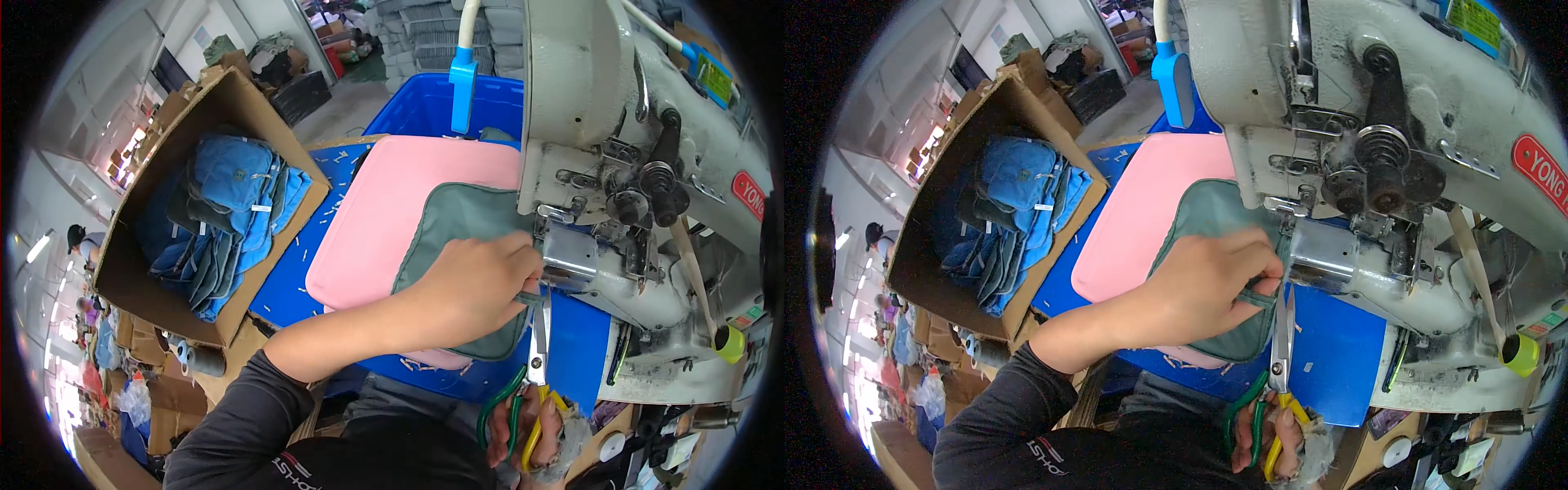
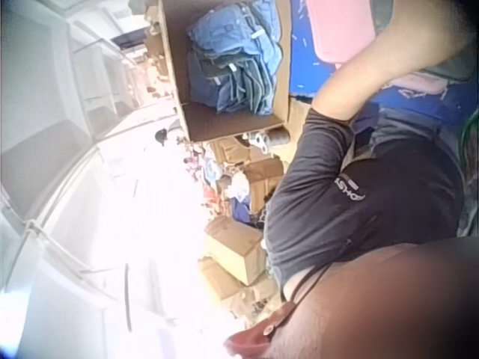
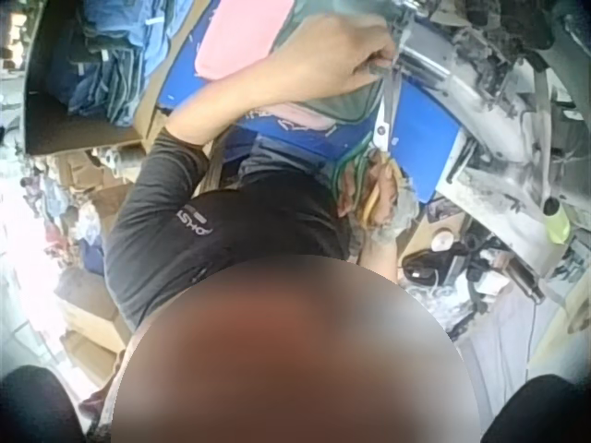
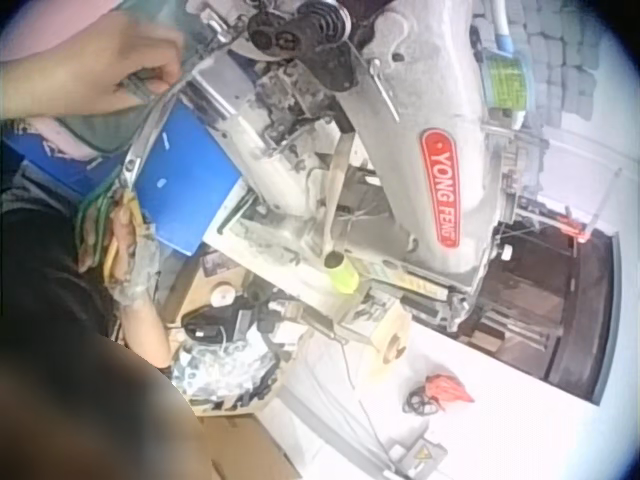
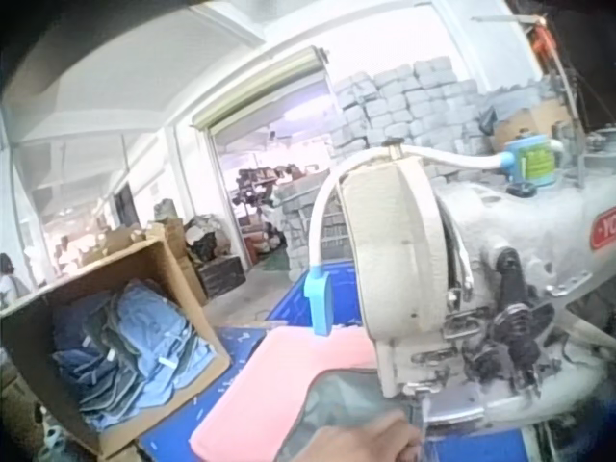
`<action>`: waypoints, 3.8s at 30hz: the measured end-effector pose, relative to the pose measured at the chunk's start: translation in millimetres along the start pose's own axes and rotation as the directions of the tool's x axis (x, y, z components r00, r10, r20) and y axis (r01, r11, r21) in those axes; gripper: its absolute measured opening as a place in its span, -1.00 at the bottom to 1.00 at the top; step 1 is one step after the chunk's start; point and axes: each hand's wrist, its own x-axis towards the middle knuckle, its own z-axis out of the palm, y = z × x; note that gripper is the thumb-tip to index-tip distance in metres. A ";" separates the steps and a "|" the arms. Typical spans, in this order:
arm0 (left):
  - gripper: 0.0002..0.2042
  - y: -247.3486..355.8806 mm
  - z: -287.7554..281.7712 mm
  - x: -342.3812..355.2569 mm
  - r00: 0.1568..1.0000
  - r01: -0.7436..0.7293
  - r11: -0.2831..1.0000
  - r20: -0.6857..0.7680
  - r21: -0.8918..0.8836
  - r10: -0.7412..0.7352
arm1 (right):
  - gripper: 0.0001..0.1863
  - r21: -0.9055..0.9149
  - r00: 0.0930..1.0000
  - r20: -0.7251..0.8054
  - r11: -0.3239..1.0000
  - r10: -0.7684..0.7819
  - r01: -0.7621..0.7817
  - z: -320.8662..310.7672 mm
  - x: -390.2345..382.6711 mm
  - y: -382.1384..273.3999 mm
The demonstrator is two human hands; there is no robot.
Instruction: Sewing and trimming a small green leather bag using an industrial sewing machine.
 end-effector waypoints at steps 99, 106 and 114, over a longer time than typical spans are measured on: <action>-0.79 -17.6 9.3 -2.9 0.995 0.078 0.968 0.080 -0.241 -0.060 | -0.47 -0.138 0.965 -0.261 0.990 0.006 -0.043 28.2 7.7 -17.1; -0.83 -16.2 9.2 -1.0 0.994 0.098 0.952 0.074 -0.291 -0.080 | -0.48 -0.277 0.946 -0.302 0.960 -0.121 0.034 28.5 14.3 -10.8; -0.85 -17.1 11.3 -3.0 0.993 0.116 0.943 0.050 -0.311 -0.106 | -0.49 -0.429 0.926 -0.341 0.904 -0.165 0.004 36.0 10.9 -16.9</action>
